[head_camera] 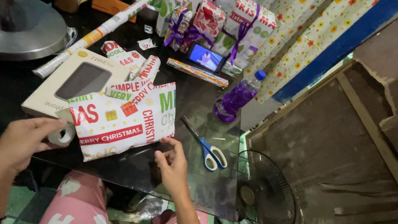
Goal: The person wraps a small rectangular box with Christmas-themed wrapping paper. They fold the paper around the box, apply clear tape to secure the edges, and use scissors to cut the tape. The wrapped gift is placed on the table among other wrapped items.
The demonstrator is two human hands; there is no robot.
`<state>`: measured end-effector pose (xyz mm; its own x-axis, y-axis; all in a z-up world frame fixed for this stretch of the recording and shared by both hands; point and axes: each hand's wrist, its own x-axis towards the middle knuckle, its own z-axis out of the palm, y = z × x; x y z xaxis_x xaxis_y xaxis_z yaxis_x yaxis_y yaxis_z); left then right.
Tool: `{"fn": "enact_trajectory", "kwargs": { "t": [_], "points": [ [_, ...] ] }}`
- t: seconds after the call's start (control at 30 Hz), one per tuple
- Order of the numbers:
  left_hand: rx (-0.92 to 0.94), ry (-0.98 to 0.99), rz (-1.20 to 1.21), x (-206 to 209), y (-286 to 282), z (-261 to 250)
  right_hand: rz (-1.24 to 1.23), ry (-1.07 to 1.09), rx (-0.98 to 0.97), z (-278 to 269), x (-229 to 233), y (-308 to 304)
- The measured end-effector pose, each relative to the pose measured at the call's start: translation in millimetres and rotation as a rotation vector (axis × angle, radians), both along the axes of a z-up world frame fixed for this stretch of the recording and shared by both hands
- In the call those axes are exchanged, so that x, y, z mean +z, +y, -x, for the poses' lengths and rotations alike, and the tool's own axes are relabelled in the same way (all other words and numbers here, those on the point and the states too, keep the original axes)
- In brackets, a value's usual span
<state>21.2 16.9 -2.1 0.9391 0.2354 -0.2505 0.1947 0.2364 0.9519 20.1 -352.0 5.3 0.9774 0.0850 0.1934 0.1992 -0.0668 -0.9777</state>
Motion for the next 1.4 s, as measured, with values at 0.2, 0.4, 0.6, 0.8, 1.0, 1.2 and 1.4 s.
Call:
{"fn": "enact_trajectory", "kwargs": {
  "t": [0.2,0.4,0.6,0.8,1.0,1.2,1.4],
  "points": [
    [-0.025,0.038,0.053,4,9,-10,0.057,-0.142,0.018,4,8,6],
    [-0.023,0.024,0.077,0,22,-11,0.092,-0.094,-0.005,6,11,6],
    [-0.114,-0.042,0.289,11,24,-3,0.067,-0.039,-0.019,3,8,5],
    [-0.119,-0.116,0.259,39,20,10,0.063,-0.032,-0.039,8,18,11],
    [-0.227,-0.481,0.095,54,-41,69,-0.121,0.085,0.29,53,42,55],
    [-0.316,-0.405,-0.42,88,-99,109,-0.281,0.309,0.544,69,56,67],
    [-0.29,-0.403,-0.524,108,-109,112,-0.294,0.278,0.382,65,49,61]
  ]
}}
